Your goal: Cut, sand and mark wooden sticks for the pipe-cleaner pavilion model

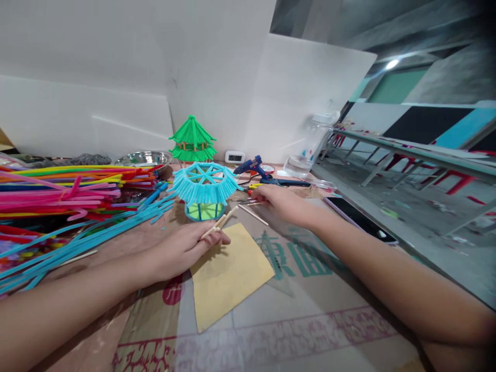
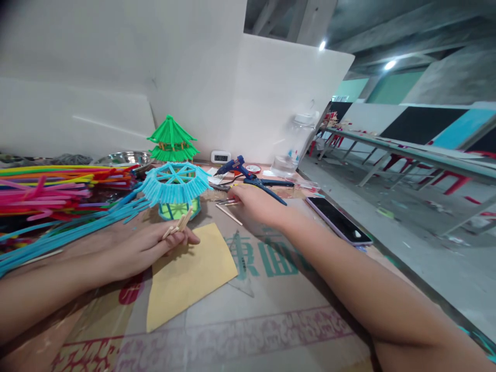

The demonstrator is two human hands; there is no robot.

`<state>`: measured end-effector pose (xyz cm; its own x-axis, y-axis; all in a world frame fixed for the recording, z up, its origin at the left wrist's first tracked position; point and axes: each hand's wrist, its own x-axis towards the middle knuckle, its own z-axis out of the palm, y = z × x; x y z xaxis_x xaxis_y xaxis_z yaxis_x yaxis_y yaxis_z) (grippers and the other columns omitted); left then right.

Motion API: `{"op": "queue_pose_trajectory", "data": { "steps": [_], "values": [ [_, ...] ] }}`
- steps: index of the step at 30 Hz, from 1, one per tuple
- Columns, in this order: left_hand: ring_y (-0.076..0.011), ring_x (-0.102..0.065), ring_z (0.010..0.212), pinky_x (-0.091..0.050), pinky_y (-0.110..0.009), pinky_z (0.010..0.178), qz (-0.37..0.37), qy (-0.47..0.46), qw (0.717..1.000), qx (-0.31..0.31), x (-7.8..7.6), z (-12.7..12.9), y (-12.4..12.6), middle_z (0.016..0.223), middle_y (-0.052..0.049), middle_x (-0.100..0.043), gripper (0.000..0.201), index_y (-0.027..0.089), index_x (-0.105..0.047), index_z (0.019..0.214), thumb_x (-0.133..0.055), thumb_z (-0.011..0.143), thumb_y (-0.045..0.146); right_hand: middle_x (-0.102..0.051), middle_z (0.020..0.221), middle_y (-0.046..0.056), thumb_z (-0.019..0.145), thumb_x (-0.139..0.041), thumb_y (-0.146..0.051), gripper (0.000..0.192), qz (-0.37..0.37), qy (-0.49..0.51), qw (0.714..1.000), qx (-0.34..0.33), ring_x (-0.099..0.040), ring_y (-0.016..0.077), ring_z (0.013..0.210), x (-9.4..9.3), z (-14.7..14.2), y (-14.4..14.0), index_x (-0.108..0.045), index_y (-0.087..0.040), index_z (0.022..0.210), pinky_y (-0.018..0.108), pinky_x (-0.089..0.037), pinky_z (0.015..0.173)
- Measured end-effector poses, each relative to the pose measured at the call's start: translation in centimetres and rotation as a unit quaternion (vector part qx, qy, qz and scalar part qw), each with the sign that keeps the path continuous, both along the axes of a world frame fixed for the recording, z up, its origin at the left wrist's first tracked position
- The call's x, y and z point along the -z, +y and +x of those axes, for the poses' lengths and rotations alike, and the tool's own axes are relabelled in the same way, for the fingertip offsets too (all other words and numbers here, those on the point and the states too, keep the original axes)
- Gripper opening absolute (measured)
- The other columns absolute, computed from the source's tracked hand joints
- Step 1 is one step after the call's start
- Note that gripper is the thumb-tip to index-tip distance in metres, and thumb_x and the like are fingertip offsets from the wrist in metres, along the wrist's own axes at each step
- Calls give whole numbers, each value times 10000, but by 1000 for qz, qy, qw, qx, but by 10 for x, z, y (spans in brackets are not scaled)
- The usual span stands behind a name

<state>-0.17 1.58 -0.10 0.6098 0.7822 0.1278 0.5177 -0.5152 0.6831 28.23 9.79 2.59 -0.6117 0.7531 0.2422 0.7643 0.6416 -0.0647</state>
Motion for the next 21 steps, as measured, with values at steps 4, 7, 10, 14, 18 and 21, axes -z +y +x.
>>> {"op": "queue_pose_trajectory", "data": {
  "steps": [4, 7, 10, 14, 18, 21],
  "values": [
    [-185, -655, 987, -497, -280, 878, -1, -1, 1000, 0, 0, 0, 0, 1061, -40, -713, 457, 209, -672, 1099, -294, 1017, 454, -630, 1112, 151, 926, -568, -241, 212, 29, -53, 998, 33, -594, 254, 974, -2, 13, 7, -684, -142, 1073, 312, -425, 765],
    [-186, -659, 982, -506, -277, 867, -2, -1, 1000, 2, 0, 0, -1, 1059, -49, -714, 466, 199, -673, 1088, -289, 1017, 453, -665, 1007, 143, 933, -566, -258, 216, 36, -78, 995, 47, -618, 247, 859, -2, 15, 8, -731, -135, 999, 323, -427, 733],
    [-185, -659, 988, -507, -275, 874, 1, -2, 1000, 3, 0, 1, -1, 1069, -51, -715, 458, 197, -670, 1092, -291, 1017, 444, -673, 1063, 152, 962, -505, -217, 279, 62, -76, 994, 51, -612, 264, 957, 1, 9, 9, -721, -126, 1112, 334, -424, 799],
    [-186, -655, 1011, -498, -282, 905, -7, -3, 1000, -2, -1, 2, -2, 1078, -47, -714, 449, 197, -669, 1089, -299, 1017, 440, -648, 1100, 169, 979, -475, -235, 312, 96, -59, 991, 71, -569, 296, 1048, 9, 3, 15, -744, -140, 1107, 367, -403, 877],
    [-191, -652, 1021, -497, -294, 916, -10, -4, 1000, -4, -1, 2, -3, 1081, -49, -713, 453, 197, -667, 1085, -297, 1014, 448, -650, 1065, 153, 980, -447, -197, 341, 97, -38, 990, 98, -601, 274, 957, 19, 8, 22, -706, -174, 1201, 349, -424, 784],
    [-198, -649, 1042, -494, -308, 929, -15, -1, 1000, -2, -1, 1, -2, 1112, -55, -709, 448, 198, -662, 1110, -306, 1010, 451, -656, 1121, 144, 984, -431, -176, 352, 81, -20, 992, 93, -624, 241, 926, 20, 14, 22, -658, -165, 1253, 321, -434, 753]
  ]
}}
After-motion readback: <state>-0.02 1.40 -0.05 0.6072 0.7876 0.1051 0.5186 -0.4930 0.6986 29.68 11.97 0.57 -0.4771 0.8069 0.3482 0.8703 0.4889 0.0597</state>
